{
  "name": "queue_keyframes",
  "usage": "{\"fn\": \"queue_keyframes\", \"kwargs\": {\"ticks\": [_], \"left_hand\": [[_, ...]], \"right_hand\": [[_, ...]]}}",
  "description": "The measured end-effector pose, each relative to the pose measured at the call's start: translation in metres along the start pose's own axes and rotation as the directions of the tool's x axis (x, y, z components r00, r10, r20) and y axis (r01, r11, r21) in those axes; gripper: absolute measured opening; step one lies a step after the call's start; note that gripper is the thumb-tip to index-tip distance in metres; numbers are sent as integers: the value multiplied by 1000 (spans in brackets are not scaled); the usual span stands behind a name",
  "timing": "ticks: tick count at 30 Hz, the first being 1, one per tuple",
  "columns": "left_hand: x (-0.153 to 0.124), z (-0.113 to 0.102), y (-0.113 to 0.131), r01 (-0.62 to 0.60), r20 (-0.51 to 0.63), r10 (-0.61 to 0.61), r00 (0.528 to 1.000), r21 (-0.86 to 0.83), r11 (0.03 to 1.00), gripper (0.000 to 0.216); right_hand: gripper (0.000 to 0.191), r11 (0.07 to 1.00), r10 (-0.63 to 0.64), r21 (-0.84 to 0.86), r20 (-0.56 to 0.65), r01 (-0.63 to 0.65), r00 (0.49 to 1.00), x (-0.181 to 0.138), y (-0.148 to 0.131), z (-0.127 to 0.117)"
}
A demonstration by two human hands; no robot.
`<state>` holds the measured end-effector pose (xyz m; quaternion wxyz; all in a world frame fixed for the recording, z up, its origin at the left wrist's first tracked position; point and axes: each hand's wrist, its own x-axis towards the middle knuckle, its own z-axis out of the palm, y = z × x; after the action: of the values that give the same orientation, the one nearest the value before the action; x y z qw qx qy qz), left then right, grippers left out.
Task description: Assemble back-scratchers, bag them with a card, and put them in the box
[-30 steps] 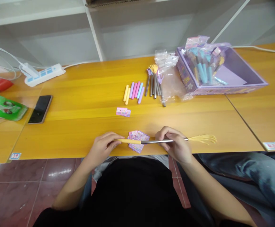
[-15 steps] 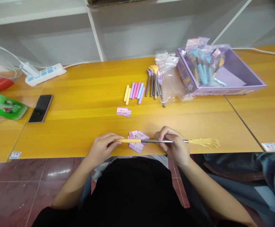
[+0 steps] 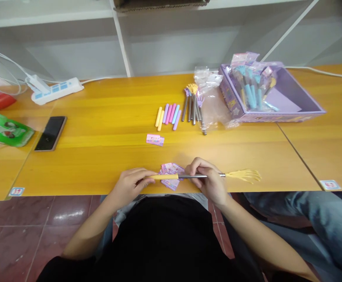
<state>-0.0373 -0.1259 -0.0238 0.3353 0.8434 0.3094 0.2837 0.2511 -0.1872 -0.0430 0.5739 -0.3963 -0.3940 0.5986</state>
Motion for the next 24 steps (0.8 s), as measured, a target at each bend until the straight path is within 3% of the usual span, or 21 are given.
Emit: {"fn": "queue_keyframes", "kwargs": {"ticks": [9,16,21,24], "left_hand": [[-1,2,-2,-26,31,26,999,8,1000,20],[-3,1,-3,-25,-17,24,1000,-32,999,20],[-3,-1,0,22,-20,-23,1000,-52,998,19],[-3,-1,3,71,-40,-74,996,-66,995,20]], "right_hand": [[25,990,11,-141,8,-10,1000,1,-7,35],[30,980,-16,-197,110,37,994,5,-6,49],[36,974,59,-227,153,-23,987,12,-5,47],[44,961,-43,-268,101,69,994,20,-12,34]]}}
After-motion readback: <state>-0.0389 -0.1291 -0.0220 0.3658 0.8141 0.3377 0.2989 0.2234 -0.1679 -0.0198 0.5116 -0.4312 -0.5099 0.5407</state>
